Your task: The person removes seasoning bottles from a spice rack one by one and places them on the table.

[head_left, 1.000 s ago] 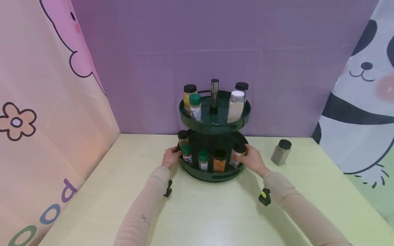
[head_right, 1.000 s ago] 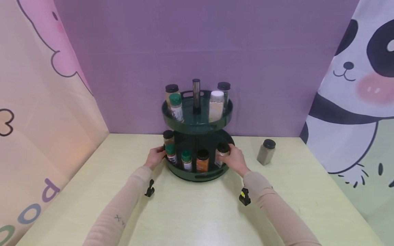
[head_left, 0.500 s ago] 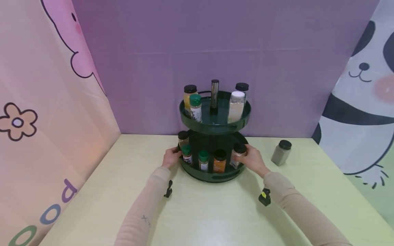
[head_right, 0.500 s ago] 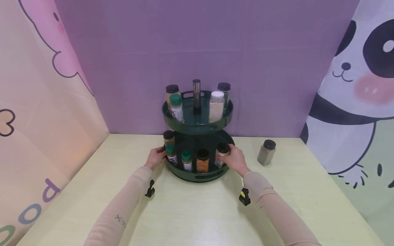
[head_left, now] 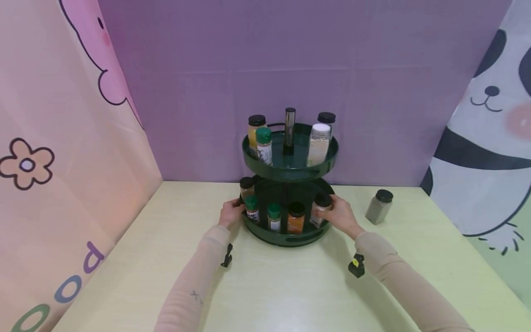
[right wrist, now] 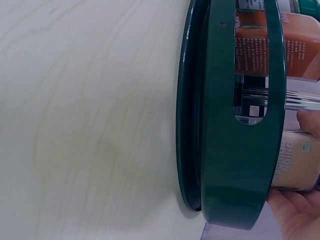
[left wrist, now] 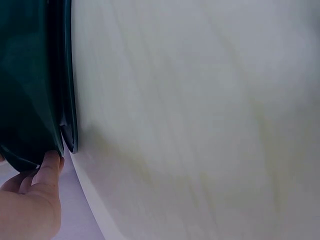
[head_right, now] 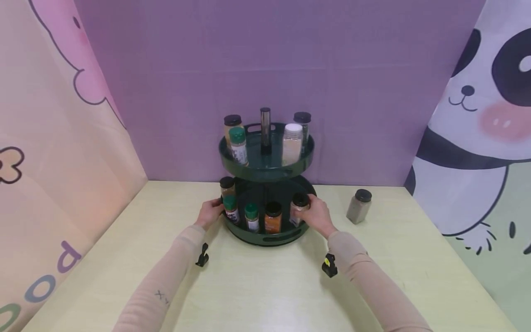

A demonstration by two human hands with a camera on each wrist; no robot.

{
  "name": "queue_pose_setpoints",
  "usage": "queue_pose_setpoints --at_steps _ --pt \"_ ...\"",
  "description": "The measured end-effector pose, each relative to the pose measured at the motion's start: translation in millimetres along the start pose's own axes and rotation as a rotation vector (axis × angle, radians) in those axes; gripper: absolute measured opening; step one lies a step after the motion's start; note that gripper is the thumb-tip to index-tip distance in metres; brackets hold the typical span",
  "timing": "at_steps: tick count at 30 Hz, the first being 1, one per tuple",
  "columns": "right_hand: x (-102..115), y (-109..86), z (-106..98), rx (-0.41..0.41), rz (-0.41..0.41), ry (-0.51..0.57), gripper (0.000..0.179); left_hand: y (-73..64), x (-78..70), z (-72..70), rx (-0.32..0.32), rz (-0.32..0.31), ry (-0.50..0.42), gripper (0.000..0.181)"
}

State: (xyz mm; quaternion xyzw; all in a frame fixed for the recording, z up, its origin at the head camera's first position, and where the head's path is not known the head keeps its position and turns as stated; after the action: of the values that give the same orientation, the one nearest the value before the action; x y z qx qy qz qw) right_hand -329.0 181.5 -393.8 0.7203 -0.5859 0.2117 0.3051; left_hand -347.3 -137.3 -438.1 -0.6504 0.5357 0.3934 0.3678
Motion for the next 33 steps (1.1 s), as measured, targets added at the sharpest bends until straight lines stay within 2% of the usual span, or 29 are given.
queue_pose_setpoints --at_steps 18,33 --pt "-2 3.0 -4 0.009 -0.001 0.002 0.049 -0.5 -0.4 1.3 -0.019 0.000 0.001 0.041" --pt "5 3.5 -14 -0.003 -0.008 -0.003 0.045 3.1 1.5 2.4 -0.023 0.004 0.004 0.041"
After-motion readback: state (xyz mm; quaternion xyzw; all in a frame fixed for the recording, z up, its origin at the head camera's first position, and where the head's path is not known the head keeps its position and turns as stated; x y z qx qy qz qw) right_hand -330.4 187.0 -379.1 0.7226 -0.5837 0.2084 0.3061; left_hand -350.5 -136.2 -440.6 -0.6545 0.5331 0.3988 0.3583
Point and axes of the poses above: each hand's wrist, its own y-axis towards the middle knuckle, its own z-axis out of the palm, x = y × z, the point moved 1 cm from there along y, towards the middle knuckle
